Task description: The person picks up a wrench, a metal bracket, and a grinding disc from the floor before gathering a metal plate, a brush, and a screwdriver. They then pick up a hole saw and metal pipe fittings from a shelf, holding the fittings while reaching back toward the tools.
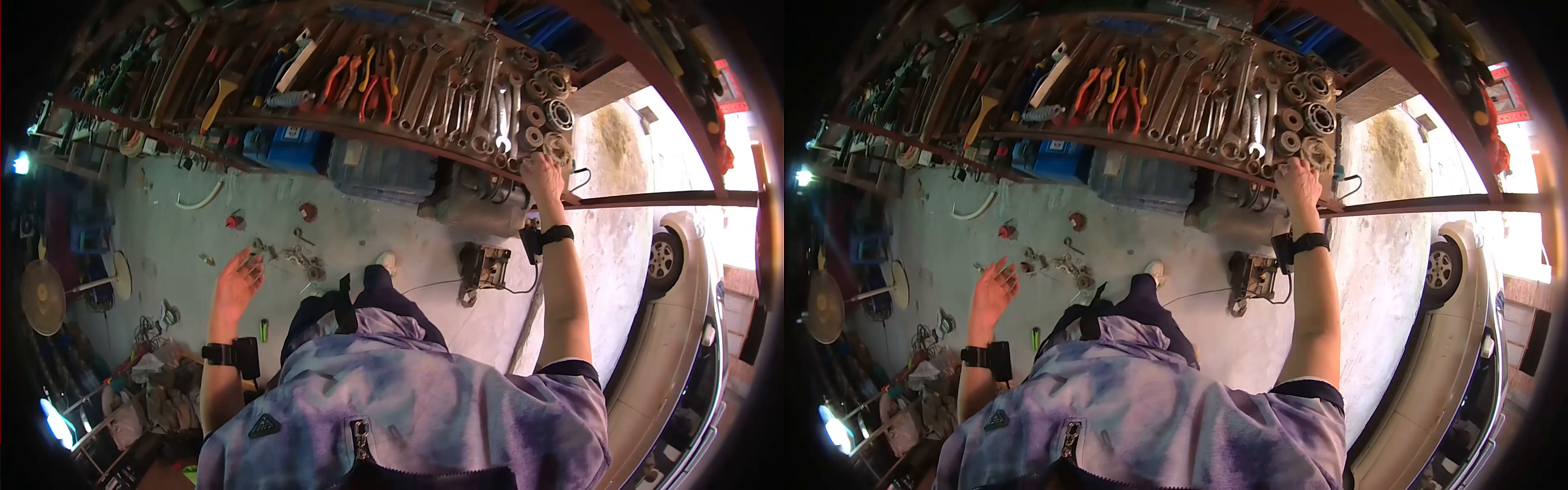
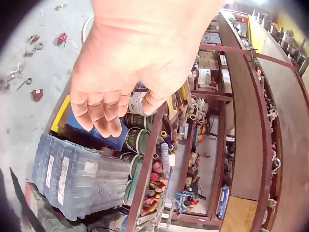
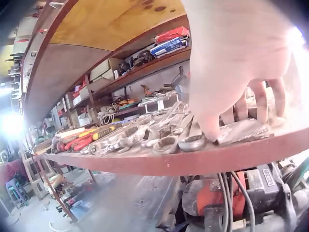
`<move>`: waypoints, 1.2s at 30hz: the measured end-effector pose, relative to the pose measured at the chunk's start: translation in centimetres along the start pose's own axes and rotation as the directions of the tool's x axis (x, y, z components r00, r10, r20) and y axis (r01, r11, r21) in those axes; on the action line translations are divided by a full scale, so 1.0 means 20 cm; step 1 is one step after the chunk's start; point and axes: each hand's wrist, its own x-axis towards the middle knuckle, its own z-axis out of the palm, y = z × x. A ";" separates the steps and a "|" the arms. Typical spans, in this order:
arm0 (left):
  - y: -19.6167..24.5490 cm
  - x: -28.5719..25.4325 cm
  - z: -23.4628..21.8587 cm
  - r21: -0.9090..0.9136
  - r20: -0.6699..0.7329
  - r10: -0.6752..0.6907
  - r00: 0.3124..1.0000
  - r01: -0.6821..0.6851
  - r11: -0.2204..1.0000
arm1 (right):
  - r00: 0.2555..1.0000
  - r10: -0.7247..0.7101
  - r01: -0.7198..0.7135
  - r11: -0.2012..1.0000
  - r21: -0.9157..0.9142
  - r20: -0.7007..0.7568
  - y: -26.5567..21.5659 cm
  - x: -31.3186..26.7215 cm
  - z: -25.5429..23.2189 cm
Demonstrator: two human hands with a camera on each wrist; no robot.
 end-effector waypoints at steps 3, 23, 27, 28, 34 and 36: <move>-0.03 0.01 -0.11 0.011 -0.010 0.025 1.000 -0.025 1.000 | 0.992 0.101 -0.102 0.995 -0.009 -0.070 -0.05 -0.02 0.02; -0.40 -0.07 -1.22 -0.210 -0.161 -0.087 0.983 0.052 0.976 | 0.939 0.340 -0.343 0.934 0.103 0.040 0.16 -0.94 0.22; -0.45 -0.14 -1.51 -0.239 -0.221 -0.100 0.970 0.046 0.970 | 0.875 0.408 -0.452 0.882 0.137 0.259 0.24 -1.51 0.37; -0.44 -0.16 -1.57 -0.232 -0.284 -0.113 0.952 0.046 0.972 | 0.862 0.414 -0.468 0.873 0.141 0.293 0.19 -1.61 0.35; -0.45 -0.18 -1.90 -0.106 -0.442 -0.229 0.867 0.203 0.973 | 0.903 0.229 -0.301 0.941 0.154 0.364 -0.08 -1.82 0.35; -0.46 -0.20 -1.91 -0.125 -0.442 -0.241 0.864 0.206 0.971 | 0.859 0.259 -0.351 0.926 0.141 0.441 -0.17 -1.78 0.35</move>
